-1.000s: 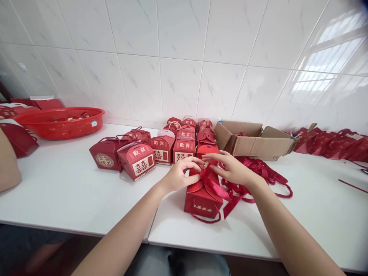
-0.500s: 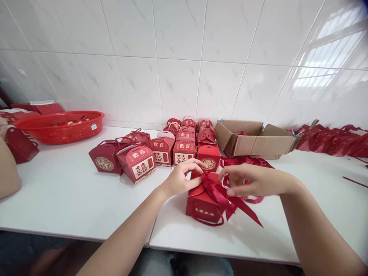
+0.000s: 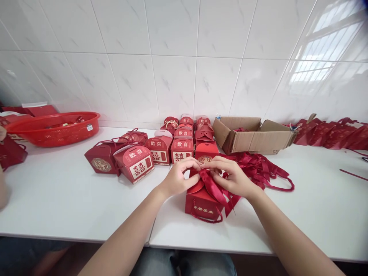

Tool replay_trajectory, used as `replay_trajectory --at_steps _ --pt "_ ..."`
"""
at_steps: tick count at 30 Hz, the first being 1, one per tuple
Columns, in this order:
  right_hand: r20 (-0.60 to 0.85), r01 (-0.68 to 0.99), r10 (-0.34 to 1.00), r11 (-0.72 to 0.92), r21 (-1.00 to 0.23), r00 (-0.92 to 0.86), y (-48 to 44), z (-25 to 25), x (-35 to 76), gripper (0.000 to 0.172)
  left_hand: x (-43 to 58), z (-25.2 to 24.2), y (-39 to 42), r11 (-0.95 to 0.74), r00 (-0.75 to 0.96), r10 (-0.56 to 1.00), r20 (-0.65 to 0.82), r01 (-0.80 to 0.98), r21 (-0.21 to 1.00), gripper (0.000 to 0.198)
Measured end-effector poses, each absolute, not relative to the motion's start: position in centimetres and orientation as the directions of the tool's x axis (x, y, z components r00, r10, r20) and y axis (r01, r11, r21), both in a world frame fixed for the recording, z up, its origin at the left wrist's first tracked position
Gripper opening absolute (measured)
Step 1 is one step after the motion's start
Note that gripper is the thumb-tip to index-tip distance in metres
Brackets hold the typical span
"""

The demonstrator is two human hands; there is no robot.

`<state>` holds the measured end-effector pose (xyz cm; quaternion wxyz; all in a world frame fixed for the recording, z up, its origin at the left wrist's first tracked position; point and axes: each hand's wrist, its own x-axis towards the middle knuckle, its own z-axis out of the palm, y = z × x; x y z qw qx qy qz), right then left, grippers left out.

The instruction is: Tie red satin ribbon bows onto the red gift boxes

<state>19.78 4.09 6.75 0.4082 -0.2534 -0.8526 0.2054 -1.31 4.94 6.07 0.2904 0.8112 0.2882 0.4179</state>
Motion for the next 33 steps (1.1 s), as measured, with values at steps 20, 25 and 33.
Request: replay_trajectory --at_steps 20,25,33 --pt "0.547 0.241 0.519 0.832 -0.5 -0.657 4.3 6.4 21.1 0.052 -1.8 6.3 5.1 -0.689 0.459 0.703 0.543 0.252 0.68 0.011" --pt "0.578 0.228 0.513 0.839 -0.494 -0.635 4.4 6.2 21.1 0.051 -1.5 6.3 5.0 -0.664 0.476 0.713 0.514 0.225 0.713 0.015" --pt "0.576 0.25 0.624 0.763 -0.596 -0.528 4.0 6.5 20.9 0.029 -1.5 6.6 4.6 -0.573 0.523 0.76 0.386 0.26 0.777 0.008"
